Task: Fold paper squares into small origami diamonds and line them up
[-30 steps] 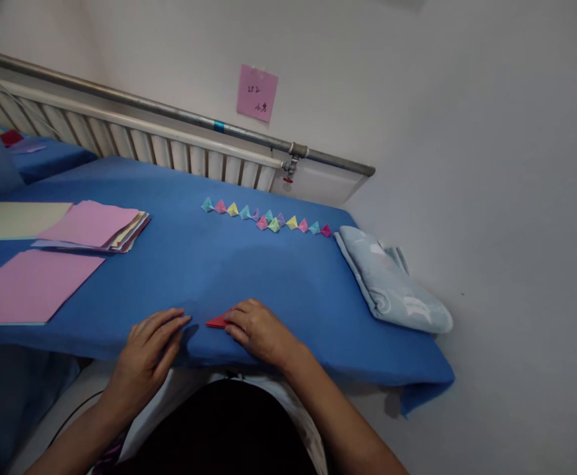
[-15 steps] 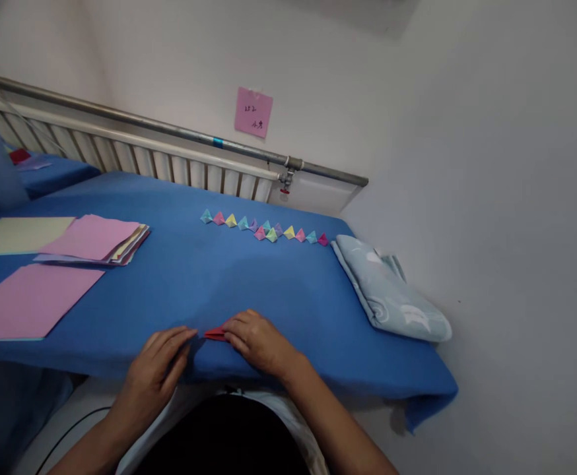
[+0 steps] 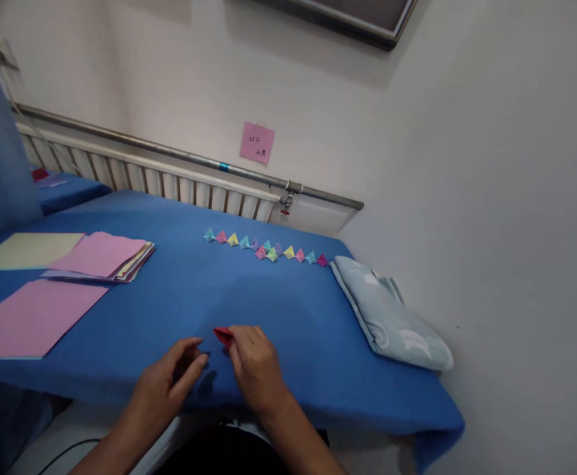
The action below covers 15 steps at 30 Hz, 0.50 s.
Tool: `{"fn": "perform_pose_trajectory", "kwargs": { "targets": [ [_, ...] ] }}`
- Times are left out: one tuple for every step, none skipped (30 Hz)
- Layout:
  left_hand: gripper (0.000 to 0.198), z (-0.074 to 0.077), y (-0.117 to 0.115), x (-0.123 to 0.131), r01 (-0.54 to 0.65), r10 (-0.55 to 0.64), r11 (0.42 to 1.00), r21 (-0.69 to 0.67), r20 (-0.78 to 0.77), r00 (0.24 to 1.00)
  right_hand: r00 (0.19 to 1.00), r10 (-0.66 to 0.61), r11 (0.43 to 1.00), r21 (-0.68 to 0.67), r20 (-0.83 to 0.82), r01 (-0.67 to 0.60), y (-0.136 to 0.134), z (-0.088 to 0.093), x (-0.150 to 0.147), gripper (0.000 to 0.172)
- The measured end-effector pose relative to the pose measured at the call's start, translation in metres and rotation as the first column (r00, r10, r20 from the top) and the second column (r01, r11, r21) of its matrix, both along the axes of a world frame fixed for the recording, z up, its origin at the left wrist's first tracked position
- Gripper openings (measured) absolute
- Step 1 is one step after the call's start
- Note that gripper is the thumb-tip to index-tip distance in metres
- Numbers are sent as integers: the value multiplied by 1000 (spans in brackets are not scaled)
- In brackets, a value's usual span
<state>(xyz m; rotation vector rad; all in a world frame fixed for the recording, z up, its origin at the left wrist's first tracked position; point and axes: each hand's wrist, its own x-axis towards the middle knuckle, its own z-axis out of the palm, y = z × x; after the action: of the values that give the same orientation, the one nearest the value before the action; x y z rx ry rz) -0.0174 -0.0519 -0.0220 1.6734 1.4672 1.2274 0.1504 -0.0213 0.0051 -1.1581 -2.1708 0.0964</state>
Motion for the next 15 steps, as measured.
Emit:
{"fn": "perform_pose_trajectory", "kwargs": {
  "targets": [
    [30, 7, 3, 6, 29, -24, 996, -82, 63, 998, 999, 2, 1000, 19, -39, -1, 0, 2, -3, 26],
    [32, 14, 6, 11, 57, -39, 989, -138, 131, 991, 998, 12, 999, 38, -65, -10, 0, 4, -6, 27],
    [34, 20, 10, 16, 85, -52, 982, -169, 193, 980, 996, 23, 998, 56, -82, -18, 1, 6, -9, 27],
    [33, 25, 14, 20, 92, -47, 980, -178, 247, 968, 995, 31, 997, 72, -92, -24, 2, 7, -11, 27],
    [33, 28, 17, 23, 89, -36, 980, -176, 283, 958, 995, 33, 996, 85, -96, -25, 3, 8, -13, 27],
    [31, 30, 21, 25, 74, -20, 983, -170, 301, 953, 995, 31, 995, 98, -95, -22, 5, 9, -15, 27],
    [30, 31, 24, 27, 52, 1, 985, -167, 304, 953, 996, 23, 994, 108, -88, -13, 6, 9, -16, 27],
    [29, 31, 26, 27, 33, 19, 985, -168, 298, 954, 997, 12, 993, 117, -76, -3, 8, 10, -17, 27],
    [29, 30, 28, 28, 18, 34, 984, -175, 290, 956, 998, 4, 992, 125, -63, 3, 9, 10, -17, 28],
    [29, 29, 30, 28, 7, 47, 983, -185, 286, 957, 999, 1, 991, 133, -50, 5, 10, 10, -18, 28],
    [28, 28, 31, 28, 1, 57, 980, -198, 290, 955, 999, -1, 990, 141, -41, 7, 11, 10, -18, 28],
    [28, 27, 31, 29, -3, 69, 977, -212, 303, 950, 999, -3, 989, 147, -33, 8, 11, 11, -19, 27],
    [28, 26, 31, 29, -8, 82, 975, -223, 324, 943, 1000, -6, 988, 153, -28, 10, 12, 11, -19, 27],
    [27, 26, 31, 30, -11, 93, 973, -231, 349, 933, 1000, -8, 987, 160, -24, 11, 12, 11, -20, 27],
    [27, 25, 31, 31, -12, 102, 972, -235, 375, 922, 1000, -9, 986, 167, -20, 13, 13, 11, -20, 27]
  ]
}}
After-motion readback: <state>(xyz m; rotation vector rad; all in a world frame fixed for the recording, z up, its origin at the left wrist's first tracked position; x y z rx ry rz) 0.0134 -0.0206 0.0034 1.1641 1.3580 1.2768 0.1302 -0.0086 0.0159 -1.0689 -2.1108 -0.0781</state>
